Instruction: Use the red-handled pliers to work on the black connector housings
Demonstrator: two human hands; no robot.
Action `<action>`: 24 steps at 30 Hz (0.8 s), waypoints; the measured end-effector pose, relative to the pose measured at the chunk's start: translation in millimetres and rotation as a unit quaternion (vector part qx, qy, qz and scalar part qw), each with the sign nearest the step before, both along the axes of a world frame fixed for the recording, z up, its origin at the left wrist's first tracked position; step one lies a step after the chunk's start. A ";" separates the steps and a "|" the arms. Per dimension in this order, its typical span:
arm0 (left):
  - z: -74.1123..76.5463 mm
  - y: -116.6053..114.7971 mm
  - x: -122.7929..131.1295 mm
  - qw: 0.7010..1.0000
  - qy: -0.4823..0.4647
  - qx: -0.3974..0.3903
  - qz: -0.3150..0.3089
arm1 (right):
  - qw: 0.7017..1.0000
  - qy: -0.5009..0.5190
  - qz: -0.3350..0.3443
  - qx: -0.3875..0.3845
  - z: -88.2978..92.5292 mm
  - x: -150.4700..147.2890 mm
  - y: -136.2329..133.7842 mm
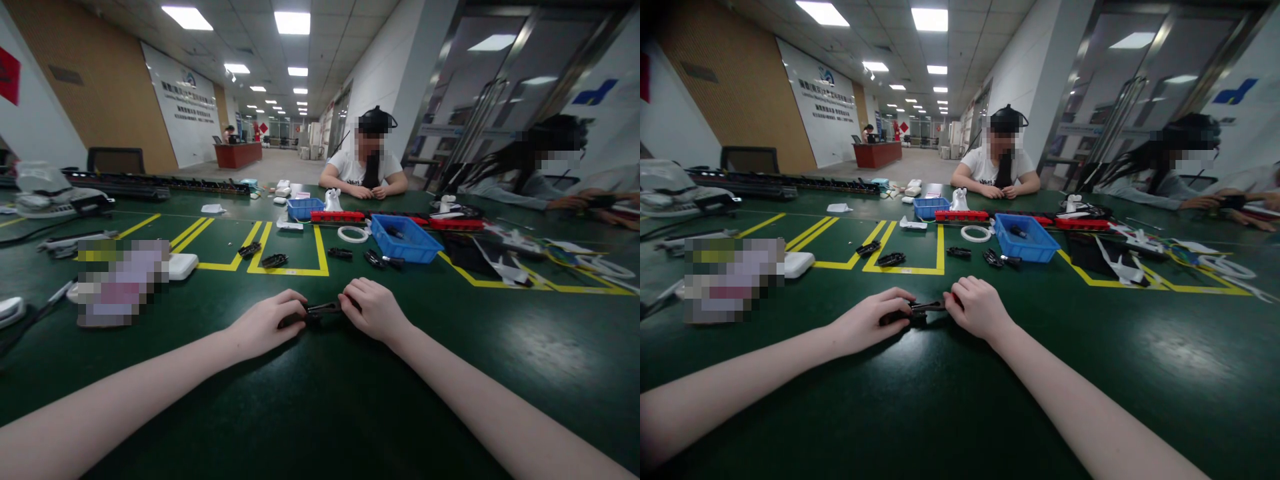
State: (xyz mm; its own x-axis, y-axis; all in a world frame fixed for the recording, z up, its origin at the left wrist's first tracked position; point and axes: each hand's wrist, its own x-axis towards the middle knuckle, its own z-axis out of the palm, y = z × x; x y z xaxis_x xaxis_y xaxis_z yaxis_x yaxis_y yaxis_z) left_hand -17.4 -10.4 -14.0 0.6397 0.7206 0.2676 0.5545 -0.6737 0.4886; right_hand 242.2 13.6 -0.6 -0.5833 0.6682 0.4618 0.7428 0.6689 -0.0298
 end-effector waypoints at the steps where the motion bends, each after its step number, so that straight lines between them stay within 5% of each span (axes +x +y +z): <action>1: 0.6 0.4 0.2 1.000 0.000 -0.004 -0.001 | 1.000 0.000 -0.002 0.000 0.1 0.1 0.0; 24: 2.0 1.4 -0.1 0.999 -0.021 -0.027 -0.020 | 0.999 -0.017 0.029 0.002 -2.2 -1.2 1.8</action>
